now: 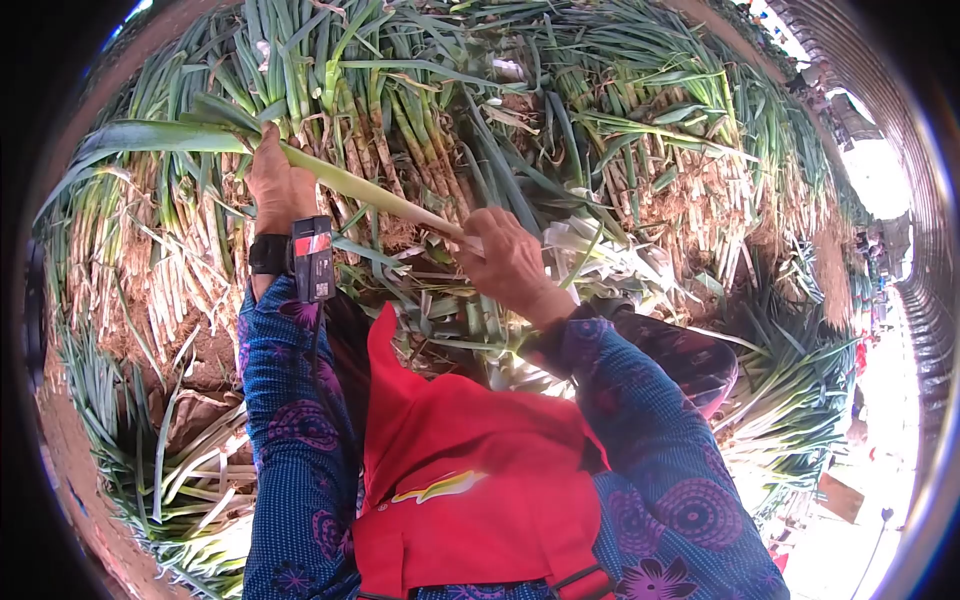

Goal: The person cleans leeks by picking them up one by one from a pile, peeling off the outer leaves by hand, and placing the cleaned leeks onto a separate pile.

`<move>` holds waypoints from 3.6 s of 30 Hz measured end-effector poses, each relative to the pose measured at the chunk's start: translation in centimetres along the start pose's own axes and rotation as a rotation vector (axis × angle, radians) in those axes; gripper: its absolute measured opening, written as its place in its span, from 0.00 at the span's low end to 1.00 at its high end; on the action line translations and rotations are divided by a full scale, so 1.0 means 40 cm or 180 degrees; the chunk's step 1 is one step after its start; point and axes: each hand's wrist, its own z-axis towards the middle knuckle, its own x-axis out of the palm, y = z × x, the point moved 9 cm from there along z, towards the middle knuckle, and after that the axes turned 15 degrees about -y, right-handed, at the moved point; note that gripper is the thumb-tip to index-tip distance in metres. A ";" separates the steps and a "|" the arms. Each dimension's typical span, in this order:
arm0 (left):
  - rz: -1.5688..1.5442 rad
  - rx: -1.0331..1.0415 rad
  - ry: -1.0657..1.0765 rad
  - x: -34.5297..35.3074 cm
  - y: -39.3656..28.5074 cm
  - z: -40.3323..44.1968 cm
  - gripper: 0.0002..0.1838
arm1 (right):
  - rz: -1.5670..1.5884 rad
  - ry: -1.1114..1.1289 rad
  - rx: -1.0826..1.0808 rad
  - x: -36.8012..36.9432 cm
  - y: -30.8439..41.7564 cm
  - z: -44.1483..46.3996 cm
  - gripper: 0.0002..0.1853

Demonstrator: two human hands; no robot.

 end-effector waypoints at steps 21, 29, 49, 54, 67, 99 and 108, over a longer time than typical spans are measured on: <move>0.0208 -0.0077 -0.0094 -0.006 0.002 -0.010 0.13 | -0.0047 -0.0423 -0.0455 0.027 0.051 0.041 0.12; 0.0226 -0.0093 -0.0221 -0.016 -0.013 -0.042 0.14 | 0.0144 -0.0305 -0.0538 0.058 0.028 0.039 0.09; -0.0155 0.0441 0.0553 -0.007 -0.136 0.101 0.16 | 0.0268 0.0286 -0.1590 -0.002 0.045 -0.165 0.10; 0.0028 0.0669 0.0722 -0.023 -0.175 0.139 0.19 | -0.0016 0.0951 -0.1150 -0.004 -0.064 -0.250 0.14; 0.0015 0.0925 0.0851 -0.015 -0.184 0.089 0.12 | 0.0203 0.0638 0.0896 0.016 -0.195 -0.094 0.14; -0.0173 -0.0008 0.1834 0.003 -0.184 0.038 0.14 | 0.3543 0.1640 0.4015 0.043 -0.509 -0.388 0.13; 0.0040 -0.0496 0.2450 0.051 -0.097 -0.050 0.13 | 0.1692 0.1812 0.2166 0.062 -0.215 -0.140 0.24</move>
